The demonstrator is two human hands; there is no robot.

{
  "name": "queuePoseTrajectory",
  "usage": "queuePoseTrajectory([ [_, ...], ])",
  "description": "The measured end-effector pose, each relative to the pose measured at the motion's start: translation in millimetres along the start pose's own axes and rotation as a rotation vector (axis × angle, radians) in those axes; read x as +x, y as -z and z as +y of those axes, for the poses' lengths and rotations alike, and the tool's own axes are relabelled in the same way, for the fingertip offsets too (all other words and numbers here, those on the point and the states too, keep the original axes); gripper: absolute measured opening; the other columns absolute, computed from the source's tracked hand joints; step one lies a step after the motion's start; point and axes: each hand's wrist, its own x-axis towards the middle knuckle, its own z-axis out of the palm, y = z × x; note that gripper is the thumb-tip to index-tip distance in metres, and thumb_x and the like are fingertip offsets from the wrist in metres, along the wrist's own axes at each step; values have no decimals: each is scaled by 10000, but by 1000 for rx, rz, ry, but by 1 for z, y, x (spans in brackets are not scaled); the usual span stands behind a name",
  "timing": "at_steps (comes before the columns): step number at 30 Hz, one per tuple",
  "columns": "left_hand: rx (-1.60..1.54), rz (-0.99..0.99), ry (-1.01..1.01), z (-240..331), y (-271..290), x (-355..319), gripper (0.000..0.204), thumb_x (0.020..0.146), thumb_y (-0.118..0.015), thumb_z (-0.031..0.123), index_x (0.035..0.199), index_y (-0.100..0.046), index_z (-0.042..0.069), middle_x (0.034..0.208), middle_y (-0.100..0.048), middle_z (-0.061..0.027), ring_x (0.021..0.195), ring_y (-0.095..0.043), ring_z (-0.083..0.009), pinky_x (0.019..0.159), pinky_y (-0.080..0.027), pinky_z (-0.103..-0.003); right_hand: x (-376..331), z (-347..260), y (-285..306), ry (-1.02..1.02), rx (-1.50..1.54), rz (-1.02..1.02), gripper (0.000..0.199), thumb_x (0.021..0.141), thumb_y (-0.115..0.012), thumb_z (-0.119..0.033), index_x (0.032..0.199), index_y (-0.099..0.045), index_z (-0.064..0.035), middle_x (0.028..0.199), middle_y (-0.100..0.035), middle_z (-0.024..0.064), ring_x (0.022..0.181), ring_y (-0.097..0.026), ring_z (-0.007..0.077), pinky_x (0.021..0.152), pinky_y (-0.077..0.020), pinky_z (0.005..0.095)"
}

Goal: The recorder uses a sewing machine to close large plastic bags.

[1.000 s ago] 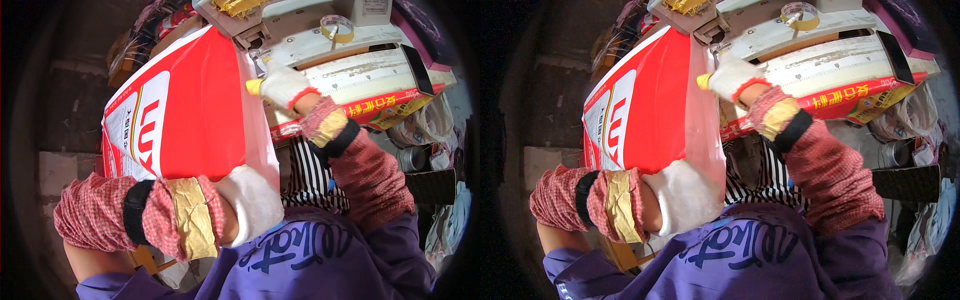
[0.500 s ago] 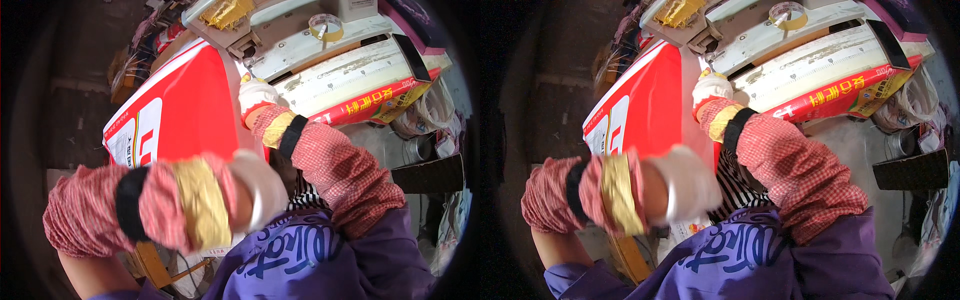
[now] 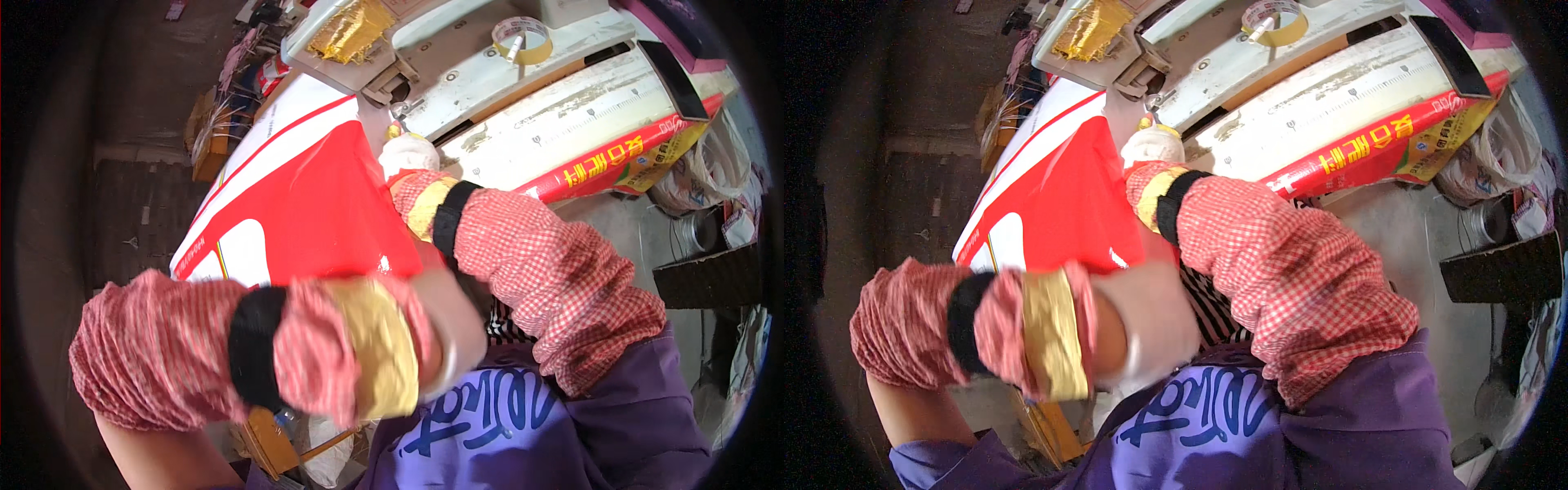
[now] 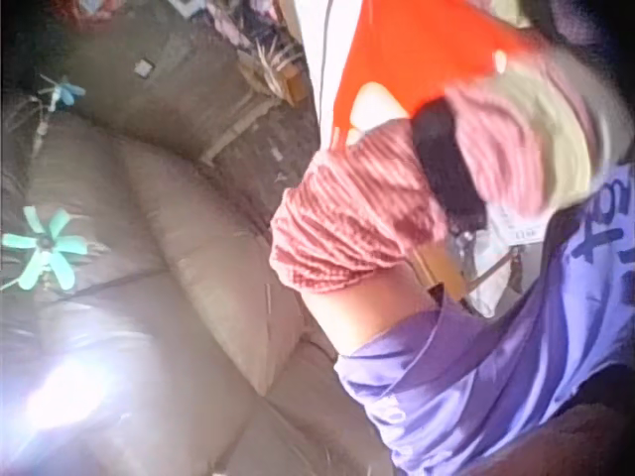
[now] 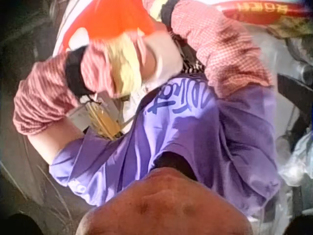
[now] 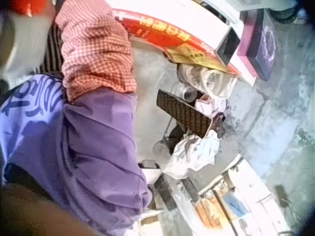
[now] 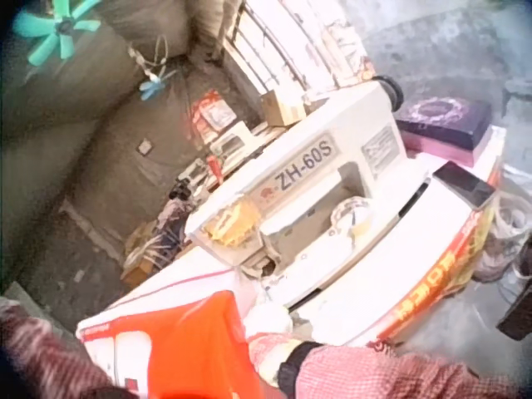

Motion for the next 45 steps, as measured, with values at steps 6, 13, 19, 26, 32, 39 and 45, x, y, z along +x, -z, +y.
queuePoseTrajectory([
  [6,-29,-160,401,-37,31,-21,225,717,-572,307,823,-669,133,771,-637,-60,728,-624,-255,625,-497,-394,-4,-3,27,13,-93,-21,312,782,-512,-150,1036,-573,20,675,-608,43,580,-573,195,501,-442,366],
  [13,40,-401,380,-24,7,-34,239,707,-586,262,922,-632,170,766,-637,-75,733,-627,-281,615,-497,-373,-3,-10,28,38,-195,-89,286,782,-508,-147,1010,-590,5,669,-608,38,571,-569,196,500,-441,370],
  [19,-376,-92,431,18,-27,-36,310,761,-534,168,1029,-516,13,814,-627,-153,749,-625,-321,627,-495,-410,15,24,81,251,197,-403,268,799,-441,-133,974,-600,-7,843,-647,152,783,-638,282,655,-498,385],
  [26,-644,514,464,-20,-47,-39,288,774,-570,186,1009,-522,27,891,-568,-132,851,-582,-261,729,-473,-342,32,54,41,598,179,-383,273,737,-511,-178,880,-562,49,763,-594,248,749,-589,404,655,-468,428],
  [32,-745,290,843,-38,-47,-35,585,749,-624,361,1122,-440,-51,939,-581,-200,835,-598,-308,736,-479,-373,30,60,45,302,513,-522,332,724,-511,-183,959,-510,52,824,-585,270,796,-576,411,699,-455,426],
  [39,-568,-73,465,17,-34,-33,577,818,-538,385,1232,-395,9,970,-591,-175,894,-589,-298,799,-463,-367,26,56,47,420,427,-391,348,723,-506,-204,956,-512,55,826,-580,281,799,-574,413,698,-456,424],
  [45,-569,121,395,-17,-49,-23,208,785,-569,129,958,-550,15,887,-587,-118,819,-595,-208,708,-482,-301,25,58,37,450,320,-365,353,732,-500,-185,981,-500,65,796,-583,275,778,-580,409,683,-461,409],
])
